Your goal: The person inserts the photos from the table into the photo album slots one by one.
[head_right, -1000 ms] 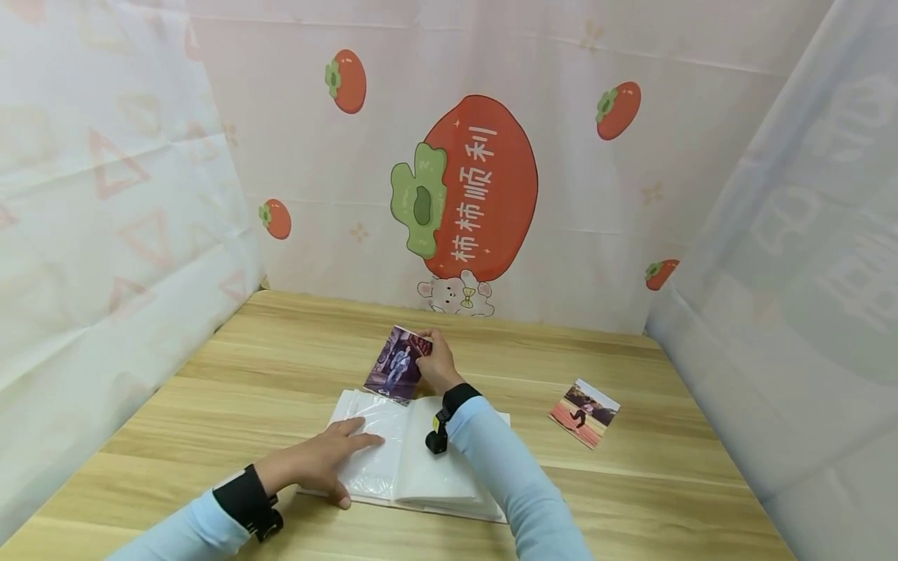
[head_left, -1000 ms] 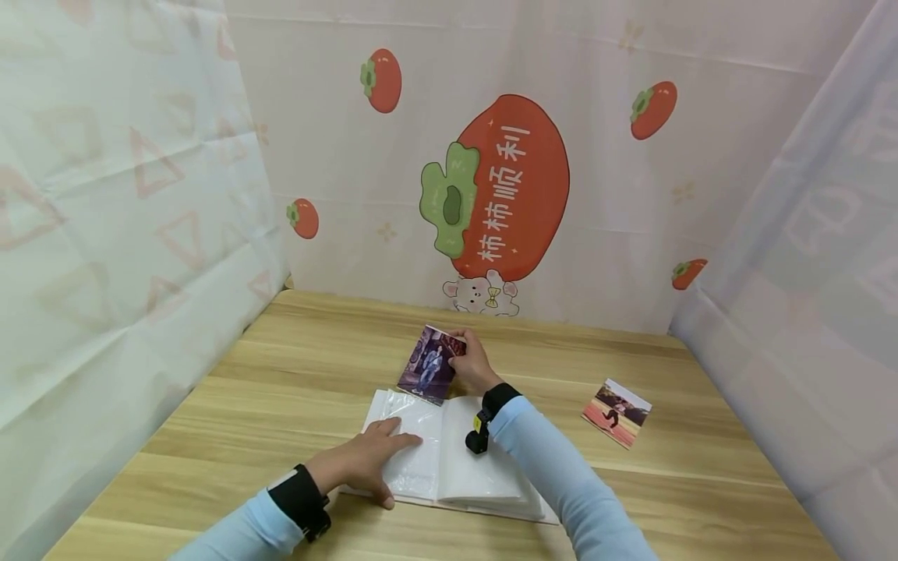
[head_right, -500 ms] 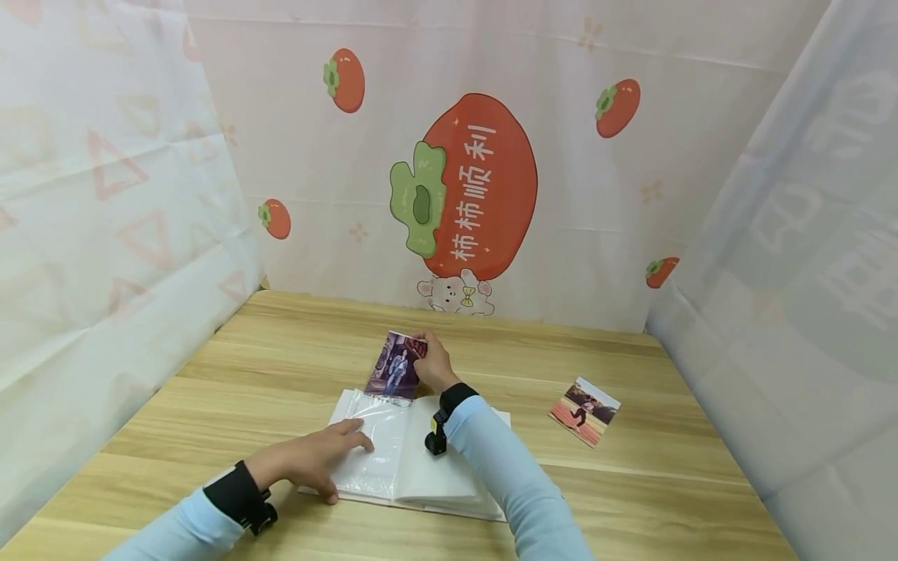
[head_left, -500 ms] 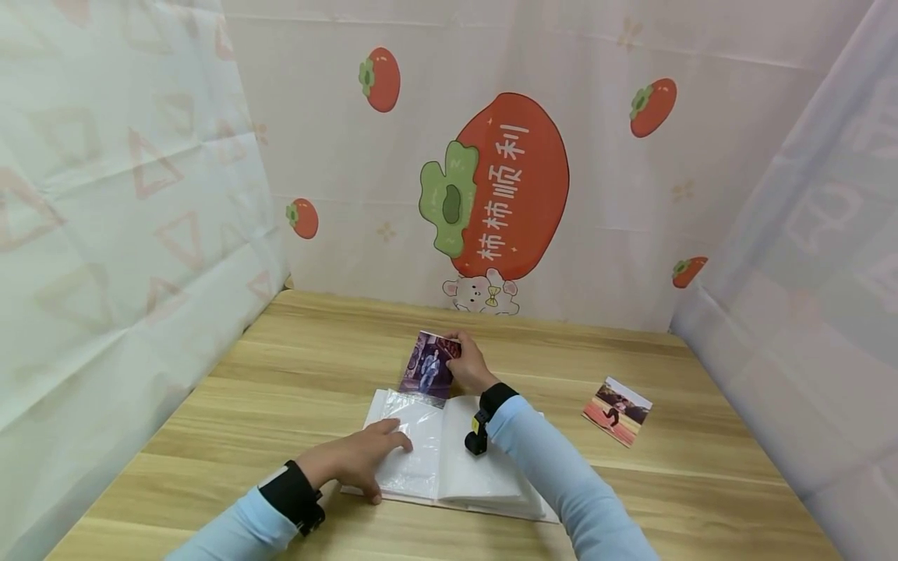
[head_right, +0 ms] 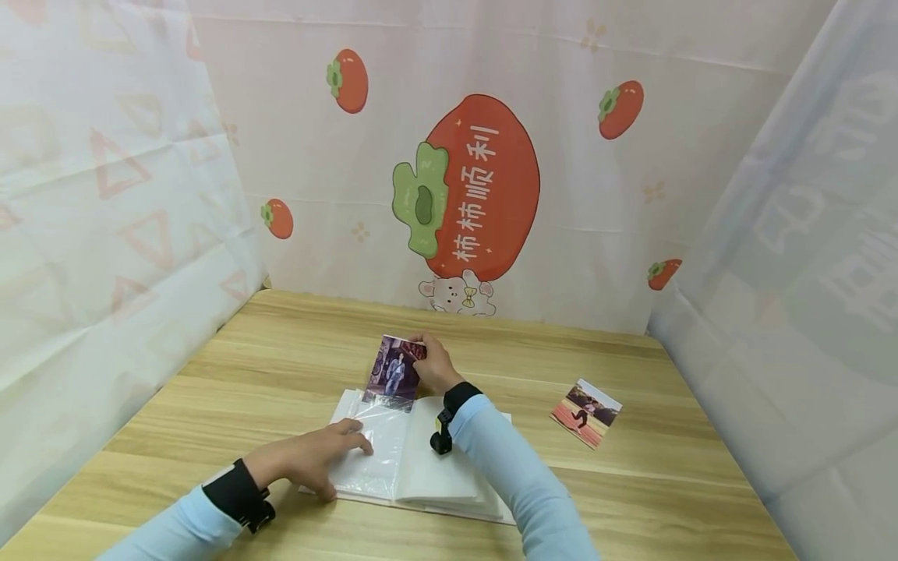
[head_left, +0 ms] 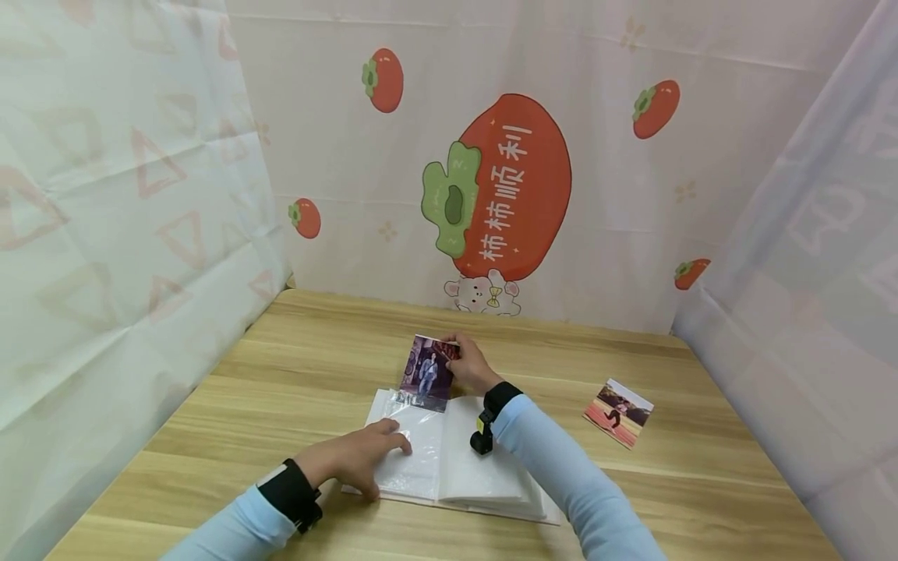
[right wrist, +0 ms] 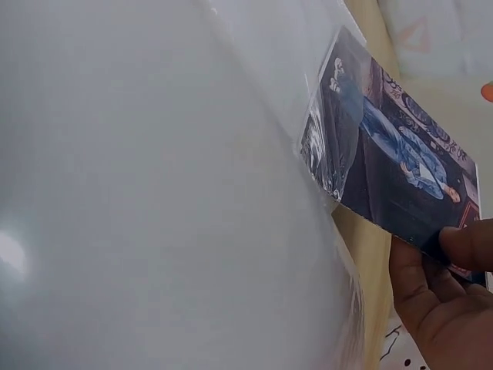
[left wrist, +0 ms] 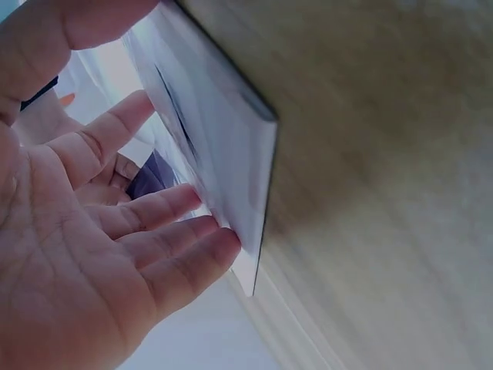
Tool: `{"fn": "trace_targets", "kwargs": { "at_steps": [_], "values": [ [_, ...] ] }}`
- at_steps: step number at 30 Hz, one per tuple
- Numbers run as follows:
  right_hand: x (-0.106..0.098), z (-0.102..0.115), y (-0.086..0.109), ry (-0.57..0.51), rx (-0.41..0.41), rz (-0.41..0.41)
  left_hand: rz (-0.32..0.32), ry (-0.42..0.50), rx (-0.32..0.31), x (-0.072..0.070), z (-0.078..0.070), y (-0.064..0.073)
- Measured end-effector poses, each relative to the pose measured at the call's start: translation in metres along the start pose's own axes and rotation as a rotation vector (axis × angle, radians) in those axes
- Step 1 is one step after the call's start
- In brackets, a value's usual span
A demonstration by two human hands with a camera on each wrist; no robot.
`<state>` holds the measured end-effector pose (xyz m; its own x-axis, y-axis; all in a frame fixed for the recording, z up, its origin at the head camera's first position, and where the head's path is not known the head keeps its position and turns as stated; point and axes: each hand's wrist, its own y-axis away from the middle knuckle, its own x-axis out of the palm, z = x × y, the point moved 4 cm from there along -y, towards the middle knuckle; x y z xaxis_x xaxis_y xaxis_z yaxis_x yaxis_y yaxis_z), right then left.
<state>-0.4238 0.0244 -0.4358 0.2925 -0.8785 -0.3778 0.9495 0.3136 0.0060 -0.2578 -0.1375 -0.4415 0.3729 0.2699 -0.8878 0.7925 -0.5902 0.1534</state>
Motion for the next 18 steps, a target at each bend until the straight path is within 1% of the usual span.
{"fn": "trace_targets", "kwargs": {
  "at_steps": [6,9,16,18],
  "values": [
    [0.0055,-0.0003,0.0022,0.053,-0.012,0.095,-0.003,0.008,0.001,0.0006,0.0024,0.0003],
    [0.0086,-0.0002,0.0036,0.078,0.0,0.137,0.001,0.003,0.007,0.0009,0.0031,-0.0001],
    [0.0088,-0.0006,0.0051,0.086,0.032,0.188,0.007,-0.002,0.007,0.0023,0.0048,-0.0005],
    [0.0086,-0.0032,0.0052,0.088,0.039,0.216,0.008,0.003,0.006,0.0023,0.0052,-0.0002]
  ]
}}
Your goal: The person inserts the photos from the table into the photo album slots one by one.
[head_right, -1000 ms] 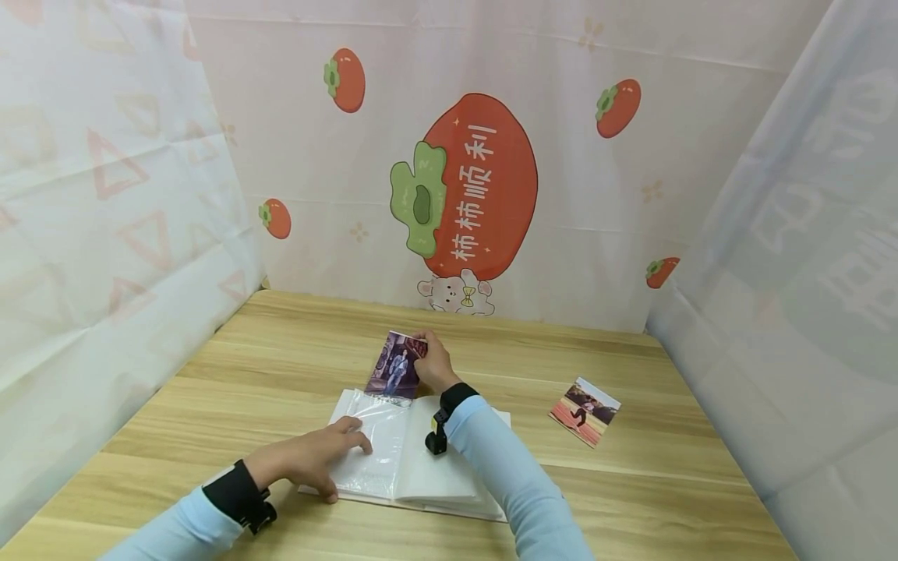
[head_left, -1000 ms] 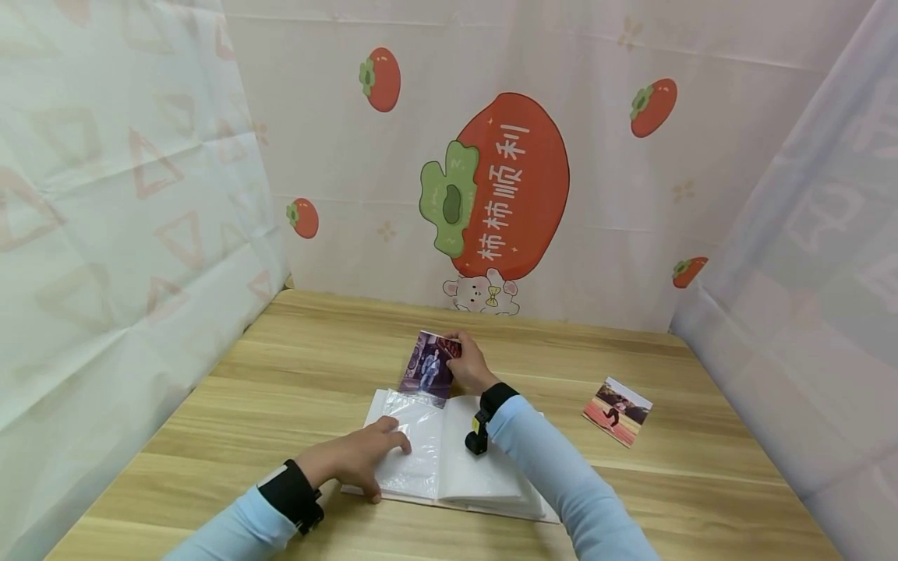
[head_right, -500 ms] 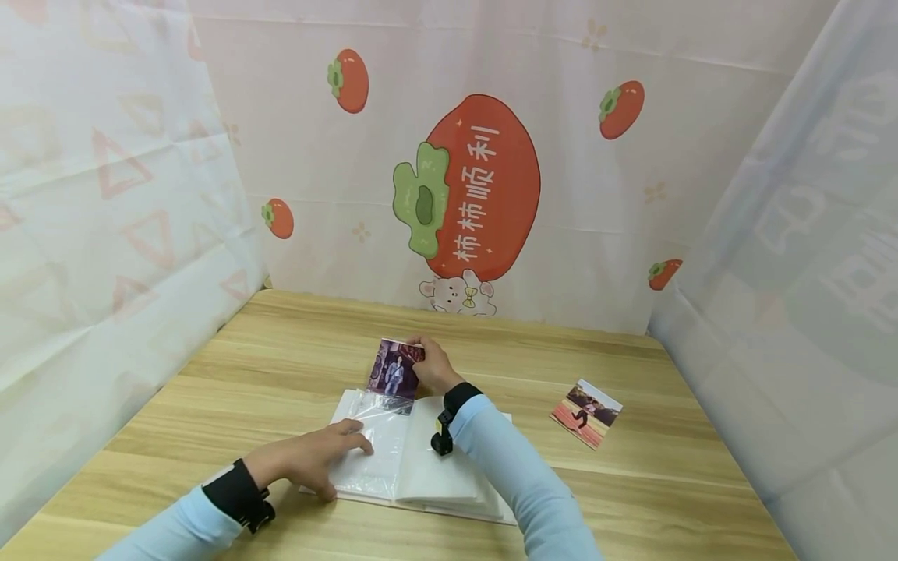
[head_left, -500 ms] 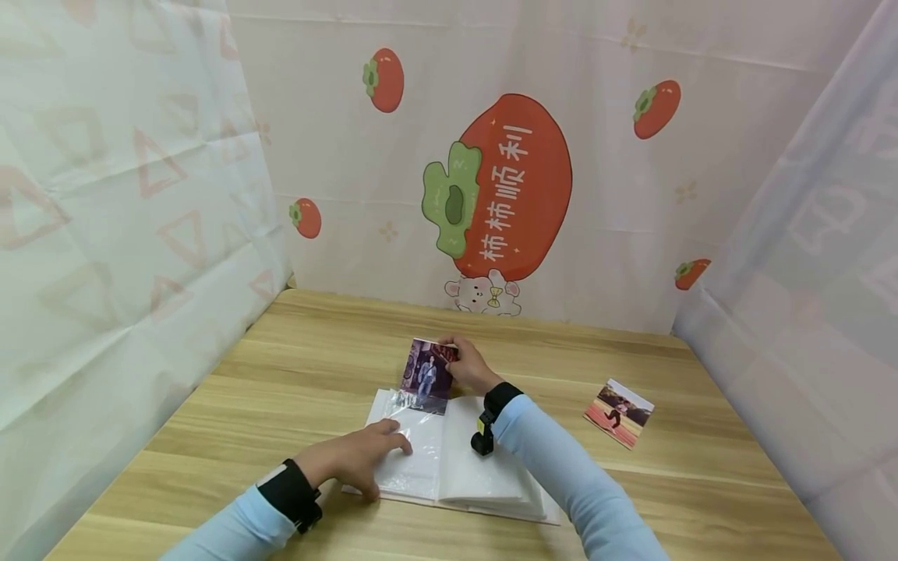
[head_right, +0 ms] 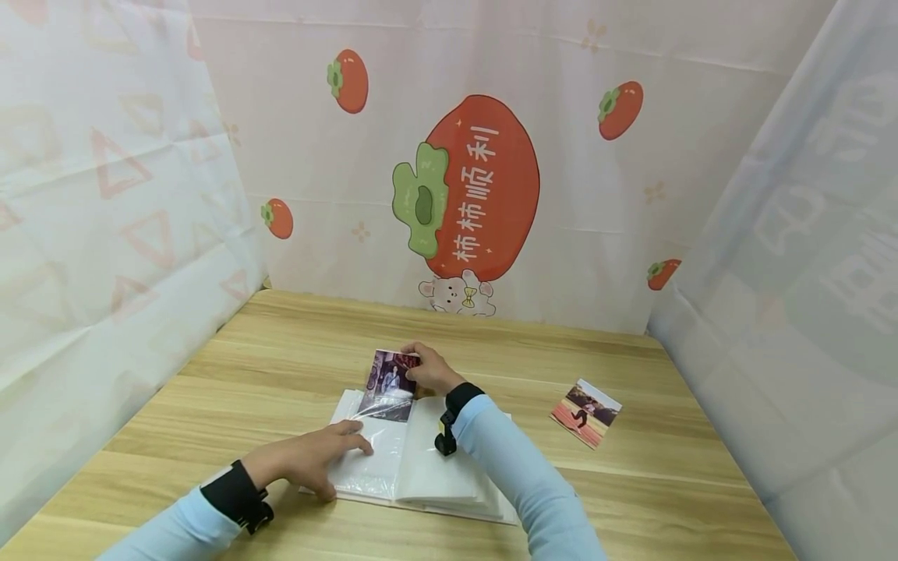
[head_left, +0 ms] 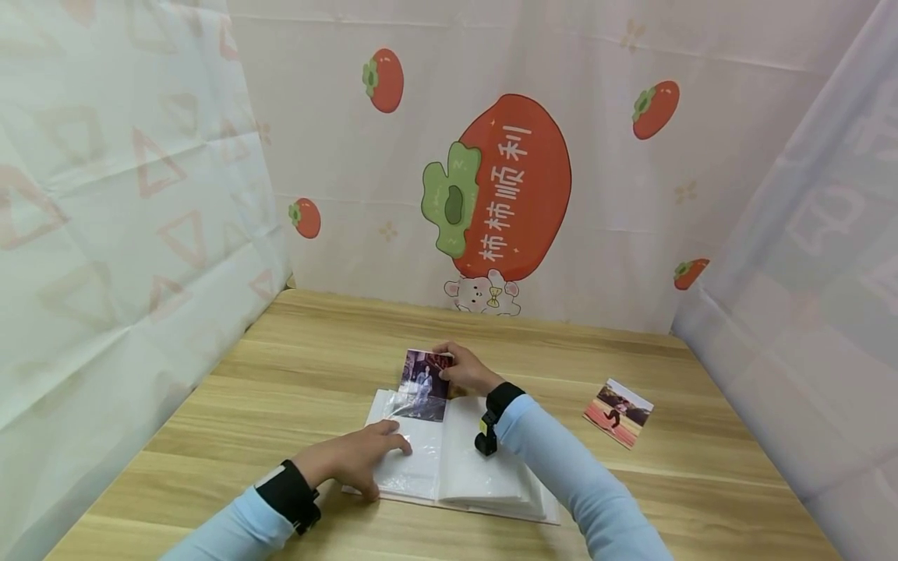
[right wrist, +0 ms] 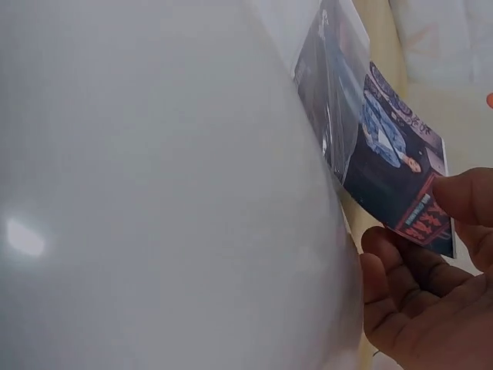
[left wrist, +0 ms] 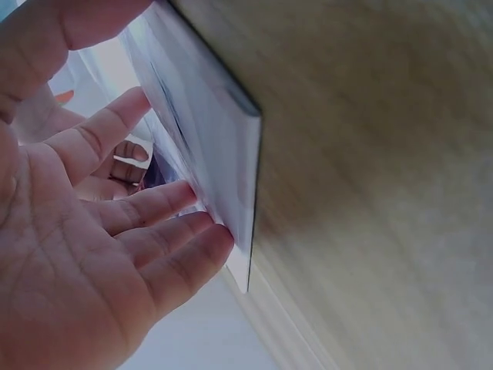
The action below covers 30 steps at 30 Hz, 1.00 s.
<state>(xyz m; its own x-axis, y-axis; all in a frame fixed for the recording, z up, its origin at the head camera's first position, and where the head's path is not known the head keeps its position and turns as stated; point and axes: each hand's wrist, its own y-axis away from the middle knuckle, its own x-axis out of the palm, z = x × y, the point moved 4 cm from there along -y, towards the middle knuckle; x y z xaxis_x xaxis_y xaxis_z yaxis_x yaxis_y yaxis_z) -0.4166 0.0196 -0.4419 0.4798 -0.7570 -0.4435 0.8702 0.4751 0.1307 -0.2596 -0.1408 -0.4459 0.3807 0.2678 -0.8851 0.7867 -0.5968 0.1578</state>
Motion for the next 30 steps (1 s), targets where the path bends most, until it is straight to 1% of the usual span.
{"fn": "trace_targets", "kwargs": {
  "at_steps": [5,8,11,14,17,22,30],
  "values": [
    [0.002,-0.006,0.002,-0.008,0.012,0.099,0.012,0.025,-0.014,0.0,0.001,0.001],
    [0.004,-0.006,0.004,0.0,-0.008,0.142,0.013,0.037,-0.017,-0.001,0.001,0.002],
    [0.005,-0.005,0.006,0.04,-0.022,0.177,0.002,0.025,-0.001,-0.001,0.002,0.003],
    [0.006,-0.004,0.007,0.103,-0.038,0.216,-0.012,0.008,0.02,-0.002,0.003,0.003],
    [0.009,-0.003,0.009,0.147,-0.068,0.251,-0.017,0.005,0.035,-0.002,0.003,0.004],
    [0.015,0.002,0.012,0.185,-0.12,0.29,-0.021,0.0,0.041,-0.001,0.003,0.003],
    [0.019,0.005,0.016,0.285,-0.131,0.304,-0.018,0.004,0.047,-0.002,0.003,0.004]
  ]
}}
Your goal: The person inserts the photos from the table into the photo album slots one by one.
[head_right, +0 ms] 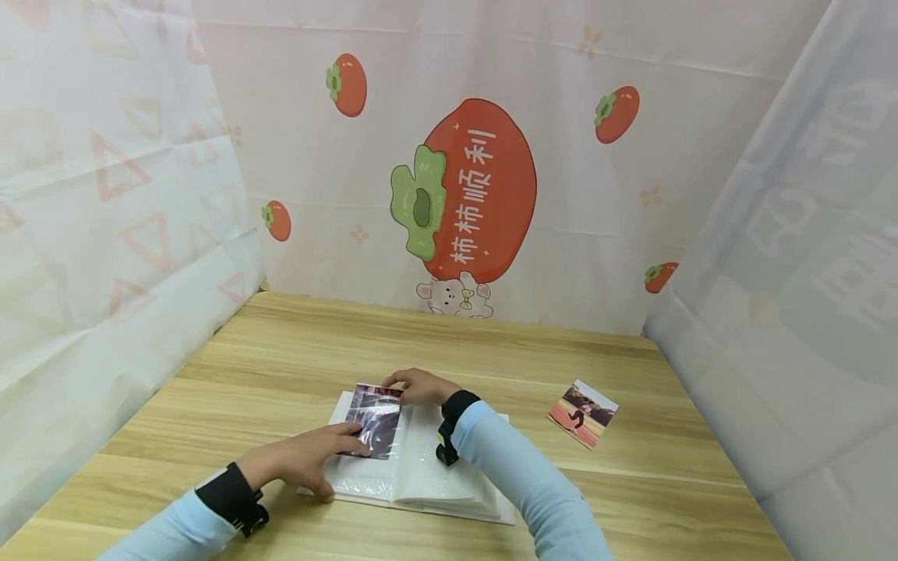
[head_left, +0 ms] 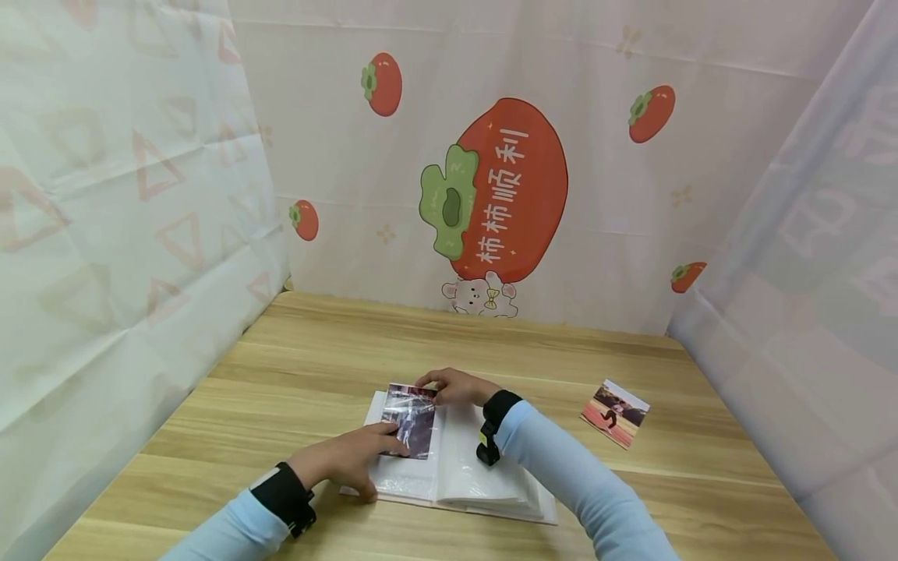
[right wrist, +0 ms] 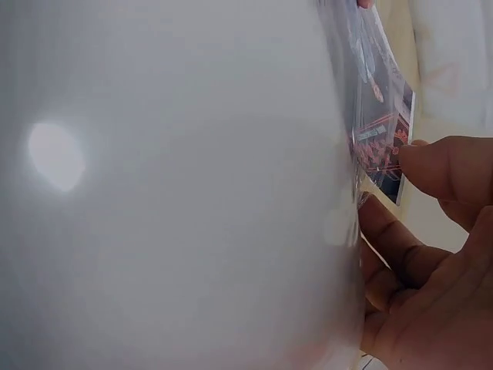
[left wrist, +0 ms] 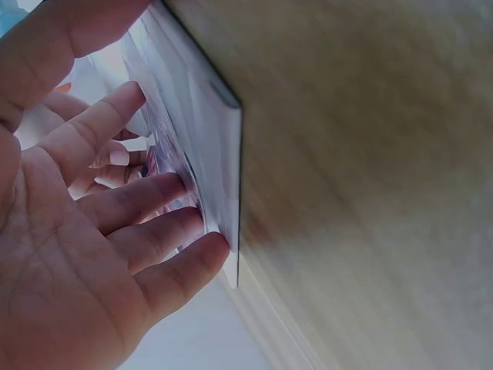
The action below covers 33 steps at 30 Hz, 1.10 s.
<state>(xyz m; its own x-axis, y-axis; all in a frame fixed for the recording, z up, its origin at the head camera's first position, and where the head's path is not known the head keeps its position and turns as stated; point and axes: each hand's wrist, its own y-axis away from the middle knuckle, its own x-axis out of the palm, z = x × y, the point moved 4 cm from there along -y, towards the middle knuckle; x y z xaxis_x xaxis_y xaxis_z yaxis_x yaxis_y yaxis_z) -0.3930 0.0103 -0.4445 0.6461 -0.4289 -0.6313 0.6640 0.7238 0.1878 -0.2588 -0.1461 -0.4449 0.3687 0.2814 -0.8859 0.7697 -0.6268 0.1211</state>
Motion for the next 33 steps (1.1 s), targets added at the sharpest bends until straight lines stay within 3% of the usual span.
{"fn": "trace_targets", "kwargs": {
  "at_steps": [9,16,22,27,33],
  "values": [
    [0.005,0.003,0.0,0.089,0.014,0.058,0.013,0.006,-0.01,-0.002,-0.002,0.0],
    [0.007,0.006,0.002,0.086,0.024,0.075,0.022,0.016,-0.021,-0.002,-0.001,-0.001],
    [0.005,0.007,0.005,0.128,0.057,0.105,0.001,-0.018,0.01,-0.001,-0.002,-0.003],
    [-0.006,0.011,0.018,0.144,0.089,0.094,-0.003,-0.029,0.008,-0.001,-0.001,-0.004],
    [-0.024,0.005,0.048,0.203,0.038,0.021,-0.006,-0.006,-0.001,-0.002,-0.002,-0.004]
  ]
}}
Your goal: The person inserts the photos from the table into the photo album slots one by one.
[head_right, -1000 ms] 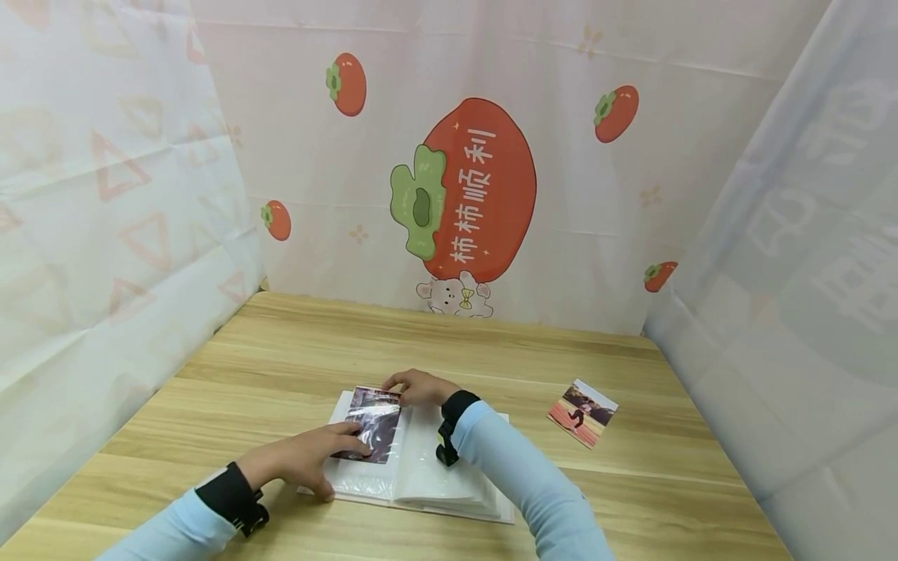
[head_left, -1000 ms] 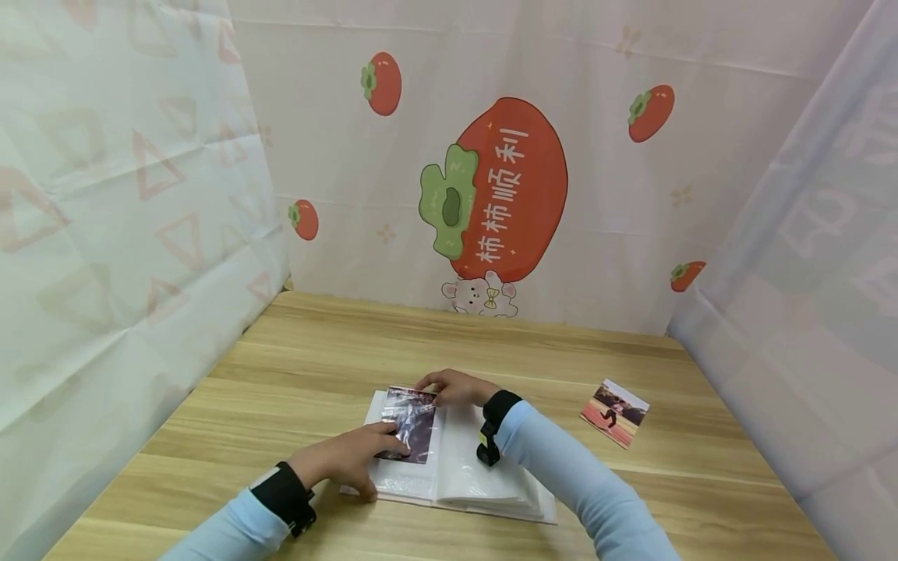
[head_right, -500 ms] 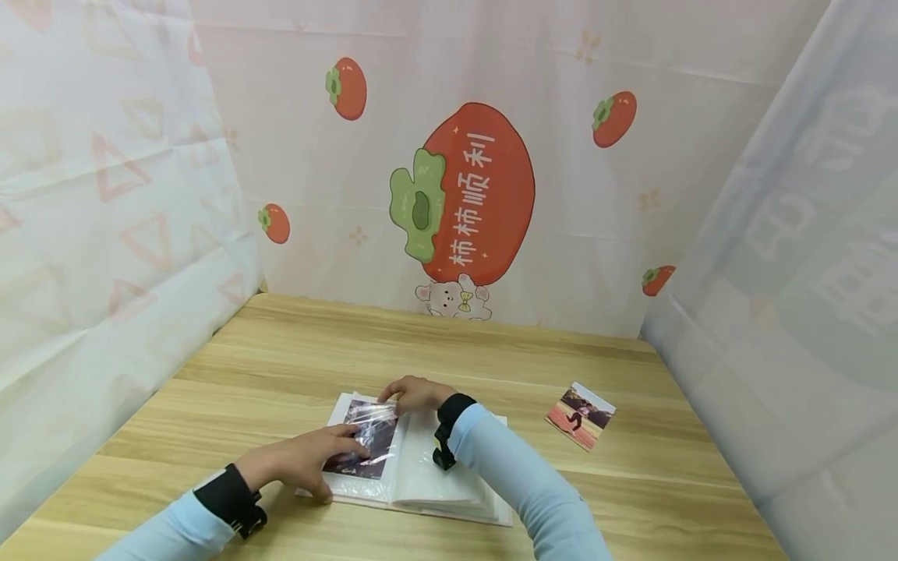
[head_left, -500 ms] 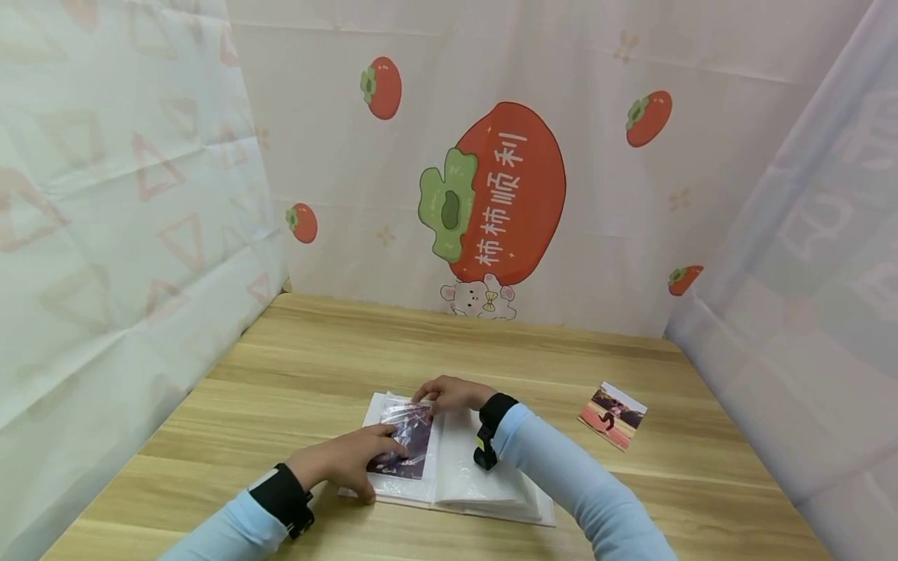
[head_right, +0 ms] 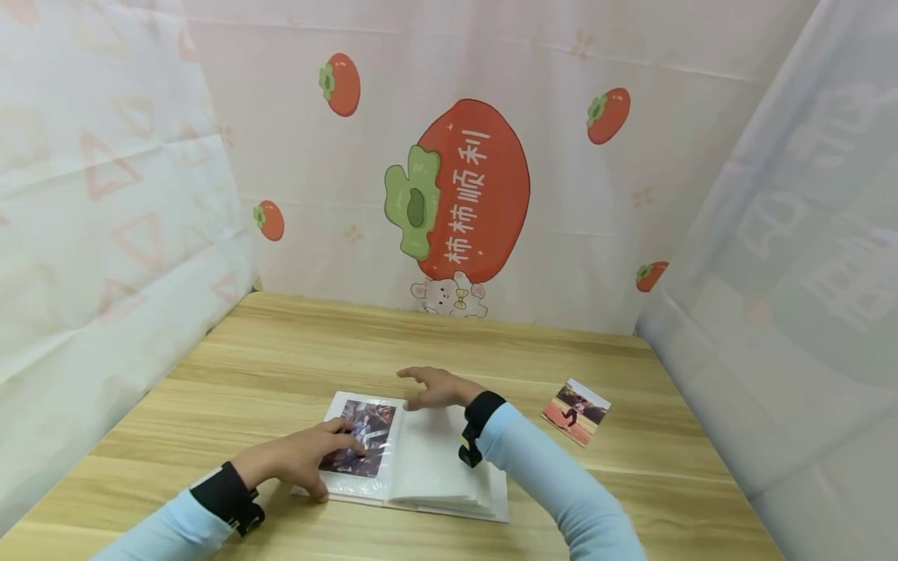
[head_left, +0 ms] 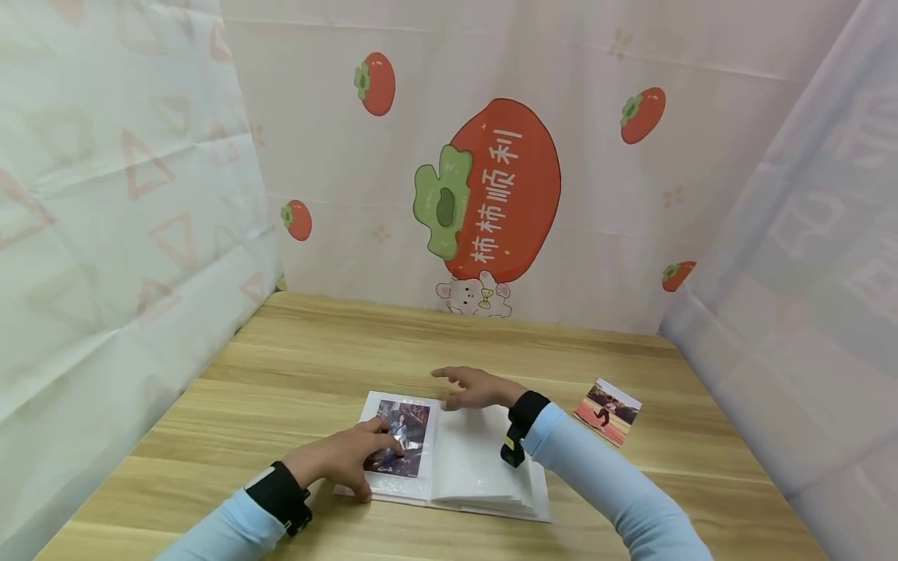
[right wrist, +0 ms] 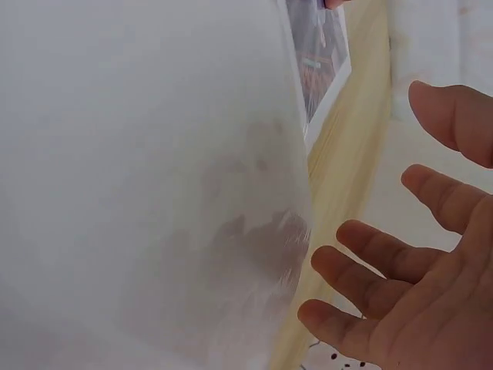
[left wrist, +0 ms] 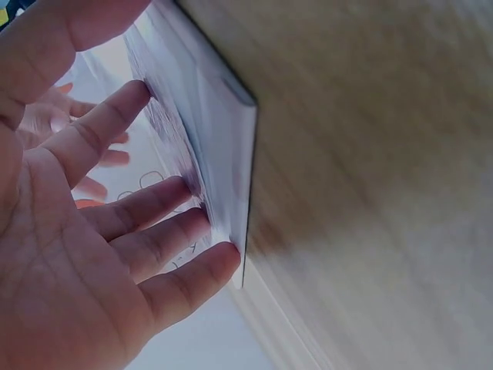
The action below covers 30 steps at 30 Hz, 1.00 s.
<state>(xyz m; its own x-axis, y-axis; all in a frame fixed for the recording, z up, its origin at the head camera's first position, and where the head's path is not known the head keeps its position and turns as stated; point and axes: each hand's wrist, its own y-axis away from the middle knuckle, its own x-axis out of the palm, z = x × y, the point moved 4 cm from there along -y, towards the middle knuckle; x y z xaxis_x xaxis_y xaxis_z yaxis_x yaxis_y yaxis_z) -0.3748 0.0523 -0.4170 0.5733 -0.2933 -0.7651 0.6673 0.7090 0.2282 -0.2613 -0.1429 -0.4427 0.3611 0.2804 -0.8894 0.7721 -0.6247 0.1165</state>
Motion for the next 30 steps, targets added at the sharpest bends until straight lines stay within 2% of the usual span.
{"fn": "trace_targets", "kwargs": {
  "at_steps": [6,11,18,30],
  "values": [
    [-0.008,-0.013,0.041,0.192,-0.074,-0.068,-0.013,0.015,0.025,0.001,-0.001,0.001],
    [-0.011,-0.021,0.073,0.24,-0.098,-0.123,-0.021,0.044,0.017,0.0,0.001,0.002],
    [0.001,-0.03,0.102,0.244,-0.125,-0.15,-0.021,0.042,0.019,0.001,0.003,0.002],
    [0.021,-0.042,0.128,0.21,-0.121,-0.158,-0.015,0.046,0.016,0.002,0.004,0.0]
  ]
}}
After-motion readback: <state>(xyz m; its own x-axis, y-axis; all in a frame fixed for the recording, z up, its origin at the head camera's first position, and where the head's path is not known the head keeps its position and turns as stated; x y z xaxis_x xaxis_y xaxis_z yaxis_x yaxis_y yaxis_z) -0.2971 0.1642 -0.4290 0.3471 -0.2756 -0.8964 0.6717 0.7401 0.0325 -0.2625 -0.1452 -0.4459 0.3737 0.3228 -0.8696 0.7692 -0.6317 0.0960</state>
